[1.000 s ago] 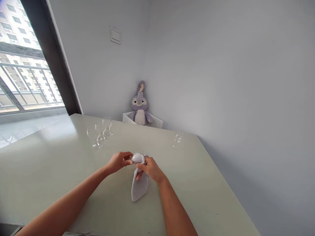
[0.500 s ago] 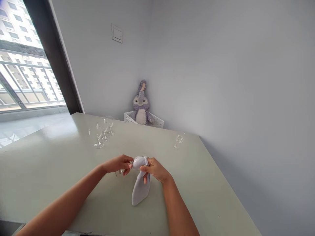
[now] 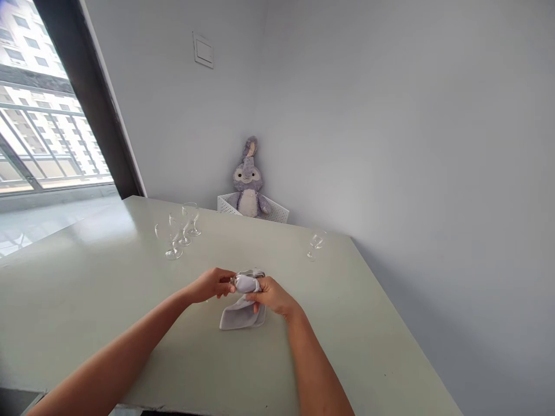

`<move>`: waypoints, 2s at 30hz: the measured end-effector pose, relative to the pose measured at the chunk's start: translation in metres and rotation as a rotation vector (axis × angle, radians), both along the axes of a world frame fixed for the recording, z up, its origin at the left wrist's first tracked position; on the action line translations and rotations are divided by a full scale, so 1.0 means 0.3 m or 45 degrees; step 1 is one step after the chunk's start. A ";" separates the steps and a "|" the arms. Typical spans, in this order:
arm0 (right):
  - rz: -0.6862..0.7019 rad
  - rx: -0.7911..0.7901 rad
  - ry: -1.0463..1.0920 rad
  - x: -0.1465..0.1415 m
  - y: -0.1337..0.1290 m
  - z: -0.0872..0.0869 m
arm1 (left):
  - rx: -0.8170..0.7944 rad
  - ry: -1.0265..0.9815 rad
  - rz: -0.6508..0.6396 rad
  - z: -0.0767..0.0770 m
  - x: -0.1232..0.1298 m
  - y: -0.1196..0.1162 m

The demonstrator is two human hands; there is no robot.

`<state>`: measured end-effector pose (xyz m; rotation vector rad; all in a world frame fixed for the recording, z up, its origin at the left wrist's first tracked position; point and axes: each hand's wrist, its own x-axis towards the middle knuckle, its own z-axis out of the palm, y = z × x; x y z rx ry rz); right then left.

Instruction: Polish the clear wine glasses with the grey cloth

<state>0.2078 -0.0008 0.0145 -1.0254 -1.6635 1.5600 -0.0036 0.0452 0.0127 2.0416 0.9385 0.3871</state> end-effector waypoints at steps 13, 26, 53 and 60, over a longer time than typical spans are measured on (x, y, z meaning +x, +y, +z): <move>-0.620 0.903 -0.426 0.095 0.020 0.037 | -0.070 0.066 0.530 -0.046 -0.028 0.070; -0.480 0.917 -0.543 -0.088 0.000 0.021 | 0.991 0.306 0.148 -0.085 0.067 -0.046; -0.700 -0.139 0.843 -0.255 -0.002 -0.122 | 0.739 -0.208 0.602 -0.133 0.176 -0.099; -0.398 -0.485 0.837 -0.185 0.013 -0.096 | -0.572 -1.020 0.413 -0.060 0.121 -0.073</move>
